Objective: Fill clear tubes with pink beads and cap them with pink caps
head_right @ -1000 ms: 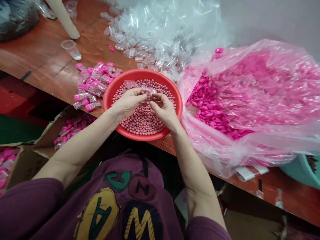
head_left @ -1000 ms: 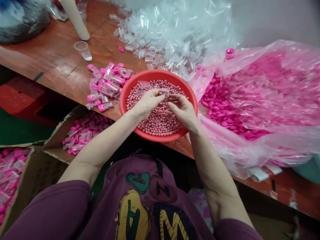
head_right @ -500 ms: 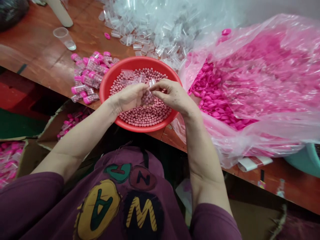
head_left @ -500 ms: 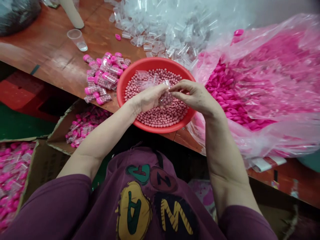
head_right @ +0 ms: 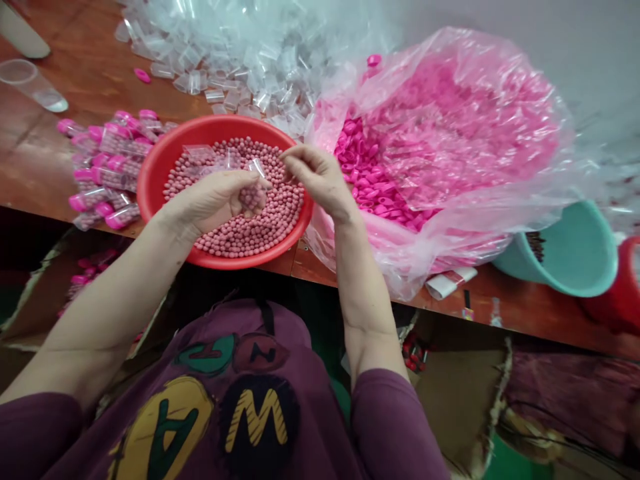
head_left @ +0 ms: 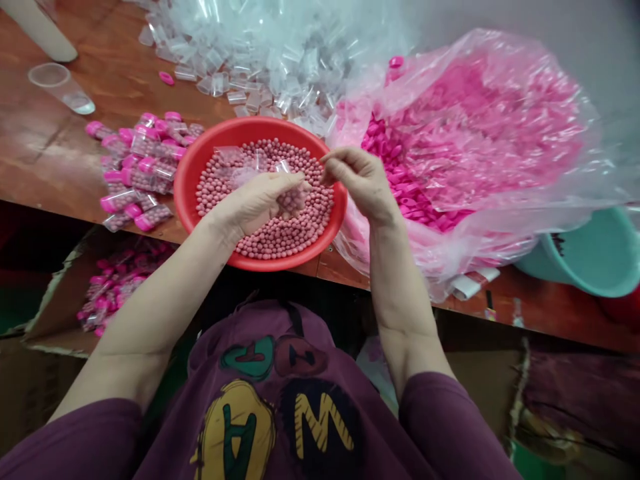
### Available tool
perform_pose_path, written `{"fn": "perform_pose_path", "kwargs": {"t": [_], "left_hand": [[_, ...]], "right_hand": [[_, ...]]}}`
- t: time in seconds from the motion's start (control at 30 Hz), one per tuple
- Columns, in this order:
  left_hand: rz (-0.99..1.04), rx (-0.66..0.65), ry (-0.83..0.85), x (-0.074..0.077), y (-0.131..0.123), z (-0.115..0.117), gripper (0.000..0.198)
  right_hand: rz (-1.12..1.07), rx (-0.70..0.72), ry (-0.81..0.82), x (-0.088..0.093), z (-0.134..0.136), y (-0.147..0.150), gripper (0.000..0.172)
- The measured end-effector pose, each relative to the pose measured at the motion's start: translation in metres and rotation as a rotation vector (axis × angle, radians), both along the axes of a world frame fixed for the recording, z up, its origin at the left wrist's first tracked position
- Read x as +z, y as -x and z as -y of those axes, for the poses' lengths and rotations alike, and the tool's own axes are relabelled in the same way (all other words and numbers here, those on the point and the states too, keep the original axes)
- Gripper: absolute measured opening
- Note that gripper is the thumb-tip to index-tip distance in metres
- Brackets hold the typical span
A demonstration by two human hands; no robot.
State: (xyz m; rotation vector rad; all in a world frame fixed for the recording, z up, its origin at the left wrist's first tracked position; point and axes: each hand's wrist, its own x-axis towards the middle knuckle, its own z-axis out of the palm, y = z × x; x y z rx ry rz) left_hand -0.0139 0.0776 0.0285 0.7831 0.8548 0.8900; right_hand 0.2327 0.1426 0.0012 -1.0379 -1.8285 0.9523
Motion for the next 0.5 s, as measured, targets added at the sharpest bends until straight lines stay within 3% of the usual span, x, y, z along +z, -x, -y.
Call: {"fn": "perform_pose_path", "kwargs": {"t": [0.13, 0.17, 0.27, 0.37, 0.43, 0.5], "left_hand": [[0.030, 0.077, 0.150, -0.002, -0.002, -0.011, 0.011], [0.042, 0.095, 0.174, -0.005, -0.002, -0.014, 0.012], [0.081, 0.116, 0.200, -0.014, -0.003, -0.019, 0.016], [0.108, 0.094, 0.202, -0.018, -0.005, -0.021, 0.024], [0.145, 0.099, 0.201, -0.018, -0.005, -0.021, 0.034], [0.183, 0.123, 0.203, -0.016, -0.005, -0.020, 0.039]], "right_hand": [[0.174, -0.601, -0.044, -0.039, -0.048, -0.085, 0.024], [0.271, -0.682, -0.068, -0.050, -0.057, -0.101, 0.022], [0.438, -0.664, -0.039, -0.082, -0.073, -0.119, 0.018], [0.469, -0.641, -0.029, -0.104, -0.074, -0.107, 0.022], [0.429, -0.629, -0.089, -0.111, -0.073, -0.100, 0.031], [0.369, -0.484, -0.160, -0.109, -0.075, -0.102, 0.035]]}}
